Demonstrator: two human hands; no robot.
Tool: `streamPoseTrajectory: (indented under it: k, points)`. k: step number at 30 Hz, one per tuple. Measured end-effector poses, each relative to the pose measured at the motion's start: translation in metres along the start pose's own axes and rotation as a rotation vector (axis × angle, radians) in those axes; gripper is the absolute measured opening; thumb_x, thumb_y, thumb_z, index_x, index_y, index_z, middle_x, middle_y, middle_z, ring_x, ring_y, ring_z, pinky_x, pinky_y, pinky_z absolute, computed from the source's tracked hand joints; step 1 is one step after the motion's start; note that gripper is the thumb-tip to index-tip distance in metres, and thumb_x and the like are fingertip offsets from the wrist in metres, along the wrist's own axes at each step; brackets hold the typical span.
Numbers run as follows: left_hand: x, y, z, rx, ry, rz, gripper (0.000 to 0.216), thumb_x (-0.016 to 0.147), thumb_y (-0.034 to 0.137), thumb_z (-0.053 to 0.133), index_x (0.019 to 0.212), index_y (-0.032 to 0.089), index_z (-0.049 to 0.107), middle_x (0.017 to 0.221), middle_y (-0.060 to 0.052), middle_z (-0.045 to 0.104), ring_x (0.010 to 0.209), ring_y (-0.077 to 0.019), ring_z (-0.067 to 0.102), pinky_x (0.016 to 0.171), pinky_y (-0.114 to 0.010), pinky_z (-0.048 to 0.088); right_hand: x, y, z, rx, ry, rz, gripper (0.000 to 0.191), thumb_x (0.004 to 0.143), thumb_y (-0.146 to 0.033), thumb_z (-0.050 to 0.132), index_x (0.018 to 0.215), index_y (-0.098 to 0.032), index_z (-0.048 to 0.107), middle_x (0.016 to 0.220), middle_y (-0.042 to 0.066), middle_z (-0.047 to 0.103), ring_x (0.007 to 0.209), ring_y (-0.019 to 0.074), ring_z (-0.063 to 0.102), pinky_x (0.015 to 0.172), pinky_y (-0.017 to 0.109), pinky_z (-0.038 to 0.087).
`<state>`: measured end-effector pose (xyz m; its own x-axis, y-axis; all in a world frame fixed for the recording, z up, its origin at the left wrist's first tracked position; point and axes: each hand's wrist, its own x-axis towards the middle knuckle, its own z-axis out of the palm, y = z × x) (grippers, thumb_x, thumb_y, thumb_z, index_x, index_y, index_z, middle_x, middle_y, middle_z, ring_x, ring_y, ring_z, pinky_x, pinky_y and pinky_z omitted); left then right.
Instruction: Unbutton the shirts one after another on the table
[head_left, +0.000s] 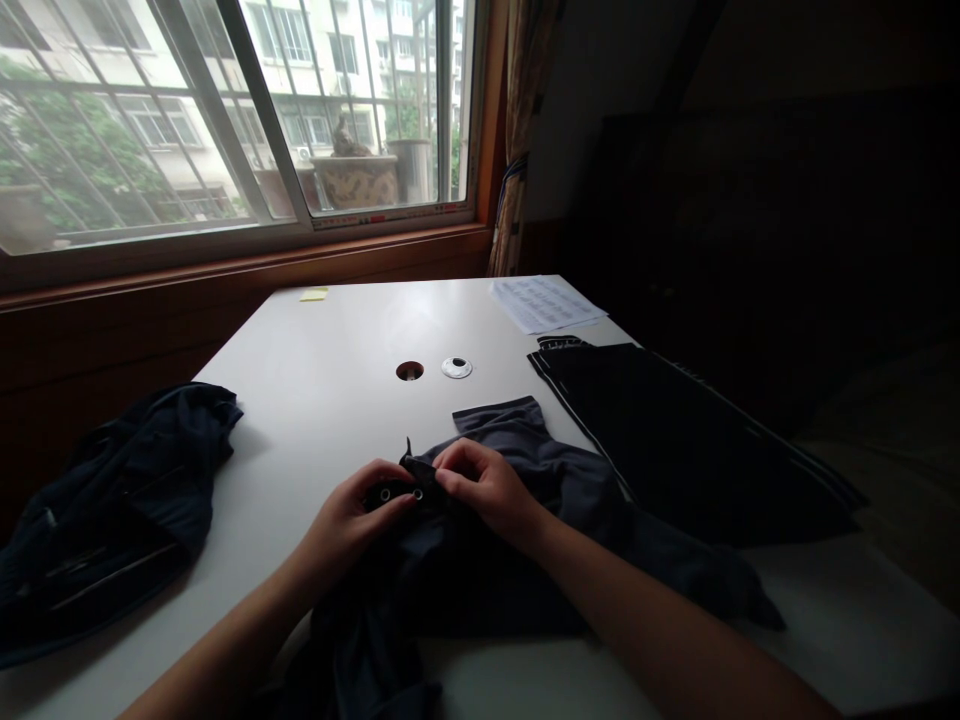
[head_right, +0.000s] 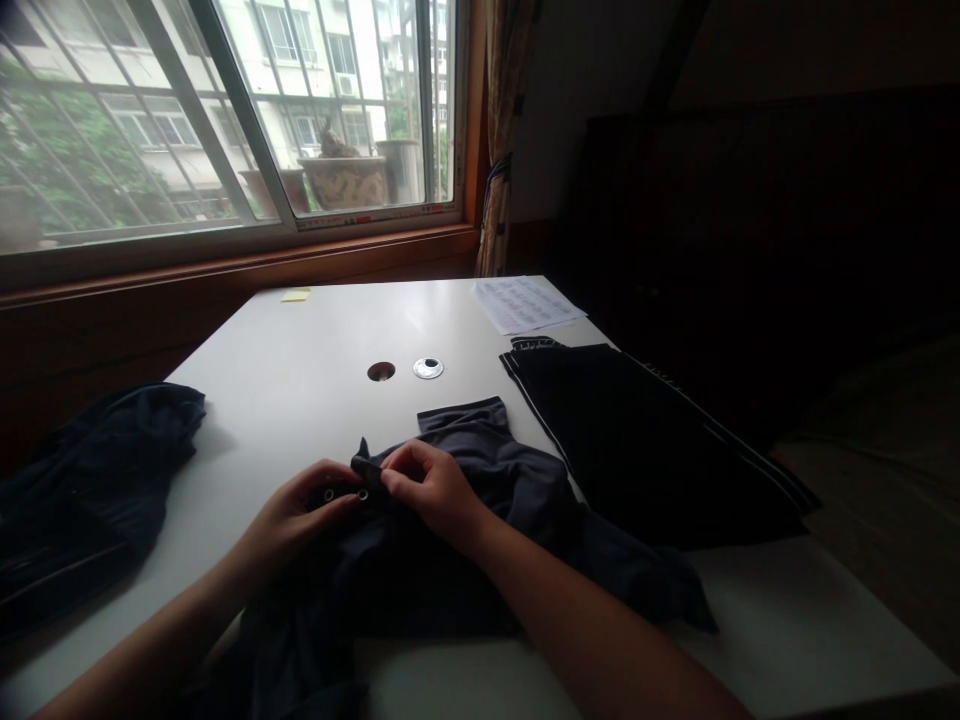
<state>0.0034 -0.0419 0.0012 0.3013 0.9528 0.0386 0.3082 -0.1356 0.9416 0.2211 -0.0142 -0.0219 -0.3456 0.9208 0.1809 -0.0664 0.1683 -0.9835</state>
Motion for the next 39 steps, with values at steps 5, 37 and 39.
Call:
streamPoseTrajectory:
  k: [5,37,39]
  points:
    - [-0.0007,0.0005,-0.001,0.007,0.016,-0.012,0.023,0.086,0.038,0.07,0.103,0.022,0.068,0.105,-0.005,0.071,0.102,-0.0243,0.066,0.094,-0.038,0.049,0.0002,-0.0007,-0.0011,0.019,0.078,0.012,0.015,0.084,-0.034,0.069,0.086,-0.02,0.065,0.085,0.001,0.065,0.078,0.0154,0.059,0.072,0.028,0.047]
    - [-0.0044,0.0005,-0.004,-0.063,0.072,-0.036,0.028,0.087,0.041,0.069,0.109,0.022,0.067,0.11,-0.006,0.07,0.106,-0.0252,0.064,0.095,-0.036,0.048,0.0005,-0.0042,-0.0041,0.06,0.214,-0.012,0.016,0.085,-0.036,0.069,0.082,-0.02,0.063,0.093,0.003,0.066,0.083,0.0165,0.06,0.078,0.03,0.046]
    - [-0.0052,0.0018,-0.005,-0.058,0.09,-0.036,0.03,0.087,0.041,0.069,0.11,0.023,0.066,0.112,-0.006,0.07,0.107,-0.0255,0.064,0.095,-0.036,0.049,0.0002,-0.0055,-0.004,0.063,0.244,-0.01,0.017,0.084,-0.036,0.069,0.083,-0.02,0.063,0.089,0.002,0.065,0.079,0.0156,0.059,0.074,0.029,0.046]
